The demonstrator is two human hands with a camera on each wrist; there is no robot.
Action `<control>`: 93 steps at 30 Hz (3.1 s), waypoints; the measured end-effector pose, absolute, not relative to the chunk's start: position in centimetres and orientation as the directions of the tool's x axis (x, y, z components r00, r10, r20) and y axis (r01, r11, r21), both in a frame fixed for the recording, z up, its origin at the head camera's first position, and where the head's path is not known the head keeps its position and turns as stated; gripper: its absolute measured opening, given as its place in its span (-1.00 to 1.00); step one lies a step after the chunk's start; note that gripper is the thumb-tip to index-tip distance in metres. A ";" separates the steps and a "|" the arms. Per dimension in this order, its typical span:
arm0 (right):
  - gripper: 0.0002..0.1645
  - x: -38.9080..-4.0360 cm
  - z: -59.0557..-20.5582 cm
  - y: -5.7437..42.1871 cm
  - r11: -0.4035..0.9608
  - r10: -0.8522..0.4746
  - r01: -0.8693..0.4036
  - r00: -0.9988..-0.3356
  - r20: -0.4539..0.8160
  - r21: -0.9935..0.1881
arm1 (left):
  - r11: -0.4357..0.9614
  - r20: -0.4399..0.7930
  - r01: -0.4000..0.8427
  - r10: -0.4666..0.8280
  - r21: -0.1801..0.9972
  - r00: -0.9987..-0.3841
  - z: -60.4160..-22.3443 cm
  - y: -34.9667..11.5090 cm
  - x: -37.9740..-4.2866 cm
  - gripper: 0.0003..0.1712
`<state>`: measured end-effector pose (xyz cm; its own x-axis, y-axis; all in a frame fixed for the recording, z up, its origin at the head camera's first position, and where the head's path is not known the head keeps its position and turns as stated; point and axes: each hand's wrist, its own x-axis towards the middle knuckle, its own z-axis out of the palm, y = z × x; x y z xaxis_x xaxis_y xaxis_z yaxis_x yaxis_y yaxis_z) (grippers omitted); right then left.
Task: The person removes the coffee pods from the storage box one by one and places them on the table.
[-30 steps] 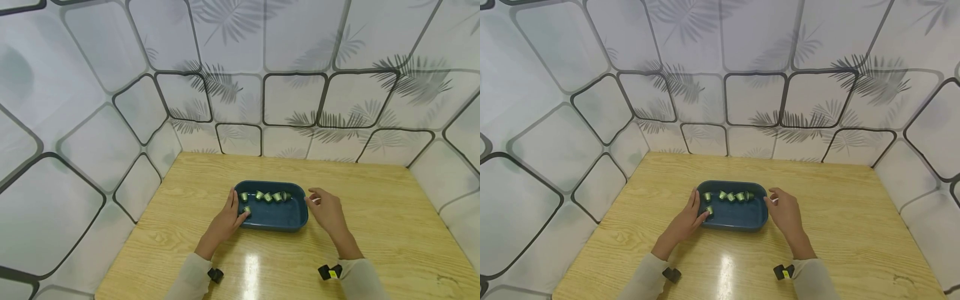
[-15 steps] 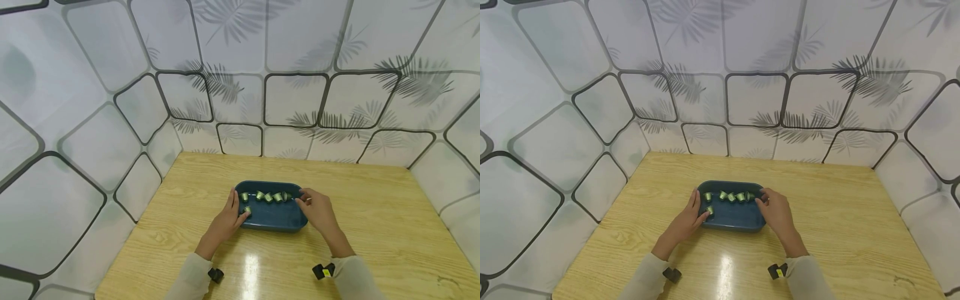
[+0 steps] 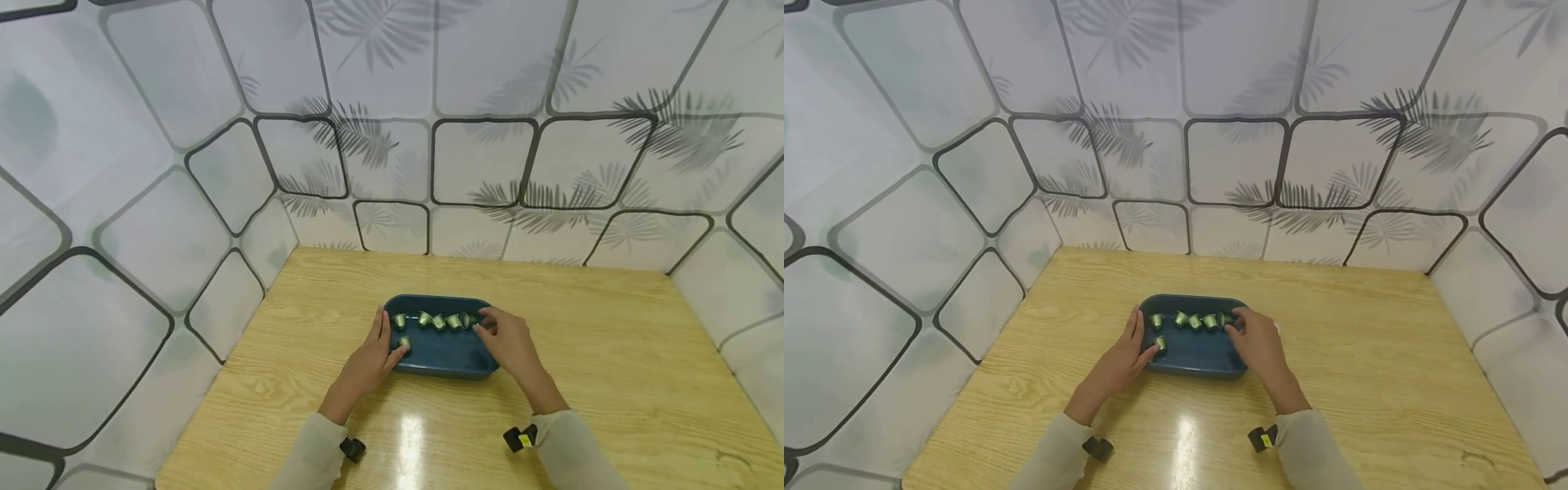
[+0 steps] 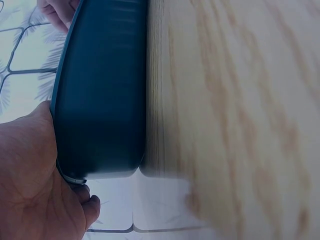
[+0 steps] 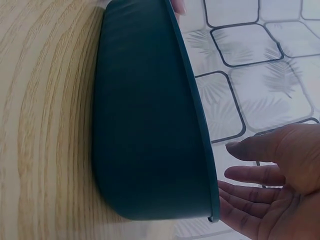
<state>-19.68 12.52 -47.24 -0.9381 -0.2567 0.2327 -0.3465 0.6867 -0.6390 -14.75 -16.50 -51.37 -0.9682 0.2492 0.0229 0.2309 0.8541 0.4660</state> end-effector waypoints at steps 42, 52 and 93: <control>-0.50 -22.1 -49.6 9.1 0.738 -0.313 -0.357 -0.933 0.178 -0.573 | 0.847 0.031 0.241 0.258 0.474 -0.966 -51.1 -16.4 -14.7 -0.01; -0.47 -22.3 -49.4 8.2 0.783 -0.321 -0.331 -0.940 0.114 -0.527 | 0.852 0.032 0.240 0.255 0.466 -0.966 -51.0 -16.5 -14.8 -0.01; -0.69 -22.7 -50.6 6.8 0.821 -0.338 -0.348 -0.935 0.105 -0.452 | 0.847 0.039 0.248 0.261 0.469 -0.965 -51.1 -16.5 -14.7 -0.01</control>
